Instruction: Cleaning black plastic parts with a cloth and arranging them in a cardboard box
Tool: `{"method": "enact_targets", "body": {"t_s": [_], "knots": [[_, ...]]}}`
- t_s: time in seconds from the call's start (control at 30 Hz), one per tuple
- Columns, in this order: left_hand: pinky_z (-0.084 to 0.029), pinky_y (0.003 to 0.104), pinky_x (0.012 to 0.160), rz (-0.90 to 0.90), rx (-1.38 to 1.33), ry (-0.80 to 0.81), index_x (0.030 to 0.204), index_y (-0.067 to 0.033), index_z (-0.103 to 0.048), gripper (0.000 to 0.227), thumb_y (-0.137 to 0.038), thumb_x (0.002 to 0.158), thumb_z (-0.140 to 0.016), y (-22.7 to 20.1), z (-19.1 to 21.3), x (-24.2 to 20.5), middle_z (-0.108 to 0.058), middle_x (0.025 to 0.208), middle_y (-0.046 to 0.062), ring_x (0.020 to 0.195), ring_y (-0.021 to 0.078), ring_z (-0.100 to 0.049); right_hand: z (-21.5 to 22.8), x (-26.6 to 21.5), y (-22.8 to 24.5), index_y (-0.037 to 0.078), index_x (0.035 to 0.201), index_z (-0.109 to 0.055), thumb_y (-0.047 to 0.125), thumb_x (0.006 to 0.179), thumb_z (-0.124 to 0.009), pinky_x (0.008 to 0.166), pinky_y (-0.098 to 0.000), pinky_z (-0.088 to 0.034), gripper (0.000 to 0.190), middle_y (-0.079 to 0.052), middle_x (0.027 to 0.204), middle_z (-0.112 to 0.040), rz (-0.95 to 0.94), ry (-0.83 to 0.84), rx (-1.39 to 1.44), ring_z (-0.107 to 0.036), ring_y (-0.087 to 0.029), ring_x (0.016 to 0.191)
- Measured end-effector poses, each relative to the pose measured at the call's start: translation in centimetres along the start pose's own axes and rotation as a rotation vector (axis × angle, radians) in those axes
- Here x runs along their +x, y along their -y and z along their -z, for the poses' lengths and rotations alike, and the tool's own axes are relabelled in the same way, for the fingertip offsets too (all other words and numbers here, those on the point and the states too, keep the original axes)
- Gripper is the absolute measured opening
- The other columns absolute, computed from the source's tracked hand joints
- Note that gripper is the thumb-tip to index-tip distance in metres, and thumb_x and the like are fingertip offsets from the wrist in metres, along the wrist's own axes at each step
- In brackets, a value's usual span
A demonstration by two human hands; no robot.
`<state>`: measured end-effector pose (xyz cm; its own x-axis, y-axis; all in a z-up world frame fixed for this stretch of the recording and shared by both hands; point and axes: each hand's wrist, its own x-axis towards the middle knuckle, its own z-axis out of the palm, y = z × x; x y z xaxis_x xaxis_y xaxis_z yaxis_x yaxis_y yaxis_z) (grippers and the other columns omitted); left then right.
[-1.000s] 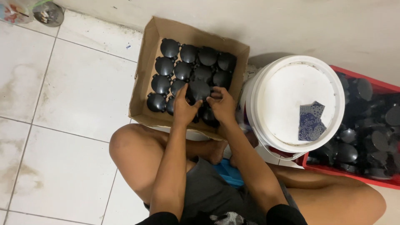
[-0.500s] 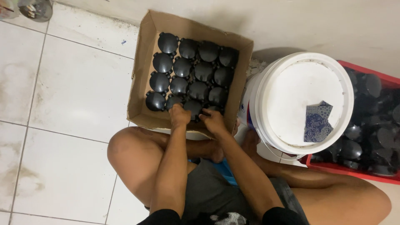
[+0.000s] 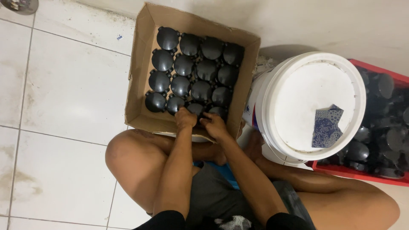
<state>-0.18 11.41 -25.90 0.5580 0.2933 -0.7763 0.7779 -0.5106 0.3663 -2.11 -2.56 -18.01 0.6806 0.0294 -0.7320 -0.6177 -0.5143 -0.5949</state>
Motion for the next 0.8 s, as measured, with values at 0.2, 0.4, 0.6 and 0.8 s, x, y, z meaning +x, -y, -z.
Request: {"method": "enact_targets", "body": {"t_s": [0.2, 0.4, 0.6, 0.8], "knots": [[-0.058, 0.045, 0.086, -0.012, -0.001, -0.015, 0.109, 0.0097, -0.068, 0.033, -0.012, 0.085, -0.061, -0.8, 0.4, -0.7, -0.071, 0.103, 0.027, 0.104, 0.0381, -0.068, 0.2, -1.0, 1.2, 0.008, 0.137, -0.058, 0.029, 0.093, -0.064, 0.115, -0.0512, -0.033, 0.049, -0.024, 0.144, -0.048, 0.001, -0.007, -0.007, -0.039, -0.042, 0.139], [-0.05, 0.047, 0.101, 0.006, 0.015, 0.055, 0.129, 0.003, -0.058, 0.049, -0.021, 0.087, -0.059, 0.3, -1.2, 0.3, -0.068, 0.119, 0.023, 0.118, 0.0373, -0.062, 0.0, -0.5, -0.1, 0.006, 0.133, -0.061, 0.026, 0.093, -0.063, 0.111, -0.0508, -0.039, 0.045, -0.025, 0.136, -0.052, 0.061, -0.02, -0.054, -0.046, -0.043, 0.133], [-0.046, 0.047, 0.104, 0.008, 0.039, 0.058, 0.133, -0.0014, -0.055, 0.051, -0.022, 0.086, -0.057, 0.2, -1.5, 0.6, -0.067, 0.122, 0.02, 0.122, 0.0348, -0.06, 0.2, -1.2, 0.6, 0.005, 0.133, -0.061, 0.022, 0.096, -0.059, 0.11, -0.0504, -0.04, 0.041, -0.023, 0.133, -0.054, 0.098, -0.035, -0.1, -0.049, -0.041, 0.13], [-0.051, 0.043, 0.099, 0.028, 0.041, 0.034, 0.125, 0.0005, -0.061, 0.046, -0.02, 0.084, -0.057, -0.2, -0.8, 0.0, -0.069, 0.117, 0.019, 0.117, 0.0329, -0.063, 0.8, -2.1, 1.7, 0.005, 0.134, -0.058, 0.023, 0.097, -0.057, 0.109, -0.0498, -0.041, 0.042, -0.023, 0.133, -0.053, 0.096, -0.037, -0.128, -0.049, -0.039, 0.13]]}}
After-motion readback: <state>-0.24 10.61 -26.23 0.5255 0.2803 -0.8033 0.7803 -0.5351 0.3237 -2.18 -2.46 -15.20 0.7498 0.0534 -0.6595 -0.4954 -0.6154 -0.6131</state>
